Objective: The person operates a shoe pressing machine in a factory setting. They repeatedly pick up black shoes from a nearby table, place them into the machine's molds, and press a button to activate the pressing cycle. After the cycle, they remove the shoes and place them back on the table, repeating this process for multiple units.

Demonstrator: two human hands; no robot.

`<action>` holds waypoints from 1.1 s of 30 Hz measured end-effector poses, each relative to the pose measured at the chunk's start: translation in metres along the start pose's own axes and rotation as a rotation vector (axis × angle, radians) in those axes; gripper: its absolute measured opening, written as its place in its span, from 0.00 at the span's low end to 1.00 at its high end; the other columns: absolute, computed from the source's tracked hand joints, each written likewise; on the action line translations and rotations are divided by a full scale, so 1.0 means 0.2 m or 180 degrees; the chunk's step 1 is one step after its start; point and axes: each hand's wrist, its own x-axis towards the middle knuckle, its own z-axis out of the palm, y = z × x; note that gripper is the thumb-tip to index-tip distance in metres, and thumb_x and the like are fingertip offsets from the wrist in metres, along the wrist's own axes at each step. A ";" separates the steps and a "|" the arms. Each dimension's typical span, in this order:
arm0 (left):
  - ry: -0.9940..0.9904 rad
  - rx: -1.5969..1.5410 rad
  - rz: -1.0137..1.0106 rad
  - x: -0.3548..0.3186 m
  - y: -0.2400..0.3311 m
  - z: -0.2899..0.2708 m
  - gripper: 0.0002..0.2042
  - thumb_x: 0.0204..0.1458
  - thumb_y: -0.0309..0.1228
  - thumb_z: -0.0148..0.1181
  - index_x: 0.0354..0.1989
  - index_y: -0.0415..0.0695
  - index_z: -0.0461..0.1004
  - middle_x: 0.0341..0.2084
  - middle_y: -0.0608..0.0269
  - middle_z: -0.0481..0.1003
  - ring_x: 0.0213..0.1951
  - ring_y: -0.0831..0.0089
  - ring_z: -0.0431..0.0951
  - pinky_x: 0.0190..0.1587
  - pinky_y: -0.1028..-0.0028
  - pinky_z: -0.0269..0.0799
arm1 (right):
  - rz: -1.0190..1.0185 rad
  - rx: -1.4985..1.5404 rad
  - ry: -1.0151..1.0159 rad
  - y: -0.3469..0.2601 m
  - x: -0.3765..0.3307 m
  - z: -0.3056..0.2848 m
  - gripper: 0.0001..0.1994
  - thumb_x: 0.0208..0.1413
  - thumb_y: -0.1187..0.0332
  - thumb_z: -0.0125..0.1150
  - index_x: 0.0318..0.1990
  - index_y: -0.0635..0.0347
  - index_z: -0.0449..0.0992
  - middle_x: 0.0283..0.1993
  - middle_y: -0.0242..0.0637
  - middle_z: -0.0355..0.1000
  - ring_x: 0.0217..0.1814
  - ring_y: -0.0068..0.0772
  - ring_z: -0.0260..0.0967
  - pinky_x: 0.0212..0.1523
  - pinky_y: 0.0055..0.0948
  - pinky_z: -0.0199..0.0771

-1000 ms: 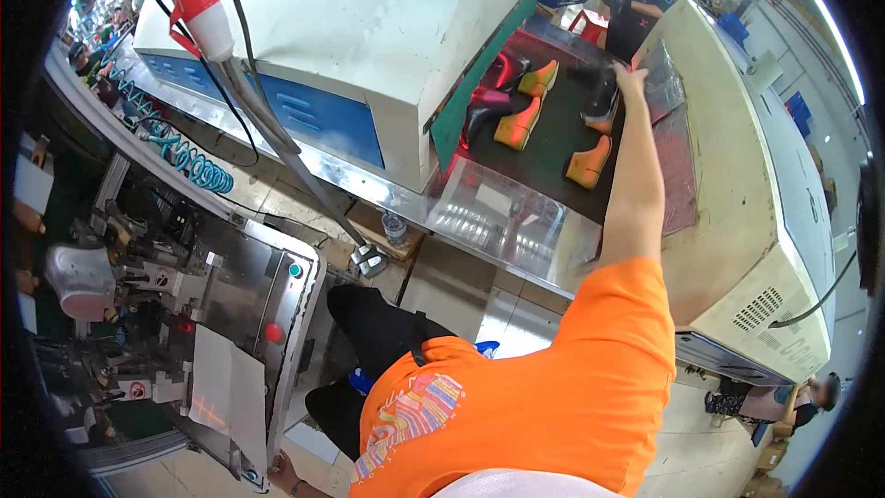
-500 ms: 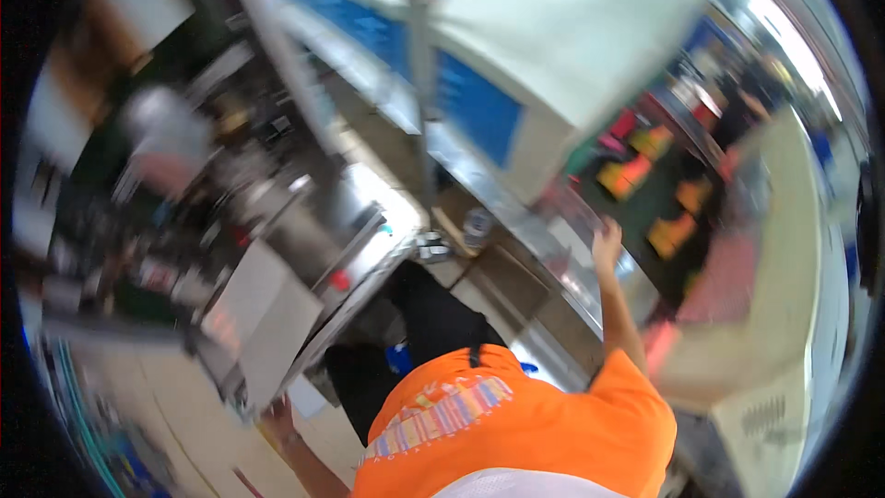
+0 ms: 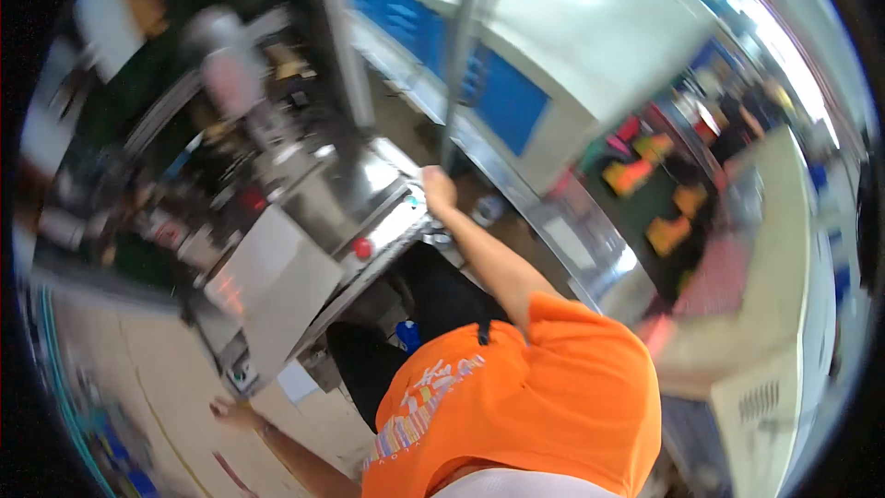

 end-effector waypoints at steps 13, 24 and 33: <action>-0.0482 0.0046 -0.0732 0.04 -0.27 0.11 0.26 0.51 0.48 0.46 0.46 0.36 0.66 0.40 0.43 0.70 0.40 0.54 0.71 0.42 0.65 0.66 | -0.0095 0.0355 0.0449 -0.22 -0.12 0.01 0.10 0.47 0.64 0.49 0.26 0.62 0.71 0.28 0.44 0.70 0.33 0.47 0.67 0.34 0.41 0.66; -0.0453 0.0105 -0.0699 0.00 -0.26 0.12 0.27 0.50 0.48 0.47 0.45 0.33 0.65 0.38 0.43 0.70 0.40 0.55 0.71 0.40 0.67 0.68 | -0.0221 0.0340 0.0425 -0.23 -0.12 0.02 0.08 0.46 0.65 0.51 0.29 0.60 0.72 0.30 0.43 0.70 0.35 0.46 0.67 0.35 0.37 0.66; -0.0390 -0.0066 -0.0547 -0.01 -0.31 0.05 0.32 0.45 0.53 0.51 0.46 0.33 0.65 0.43 0.41 0.68 0.39 0.53 0.72 0.38 0.65 0.68 | -0.0148 0.0485 0.0406 -0.27 -0.13 0.03 0.07 0.45 0.67 0.51 0.27 0.60 0.72 0.29 0.44 0.71 0.33 0.46 0.68 0.34 0.37 0.67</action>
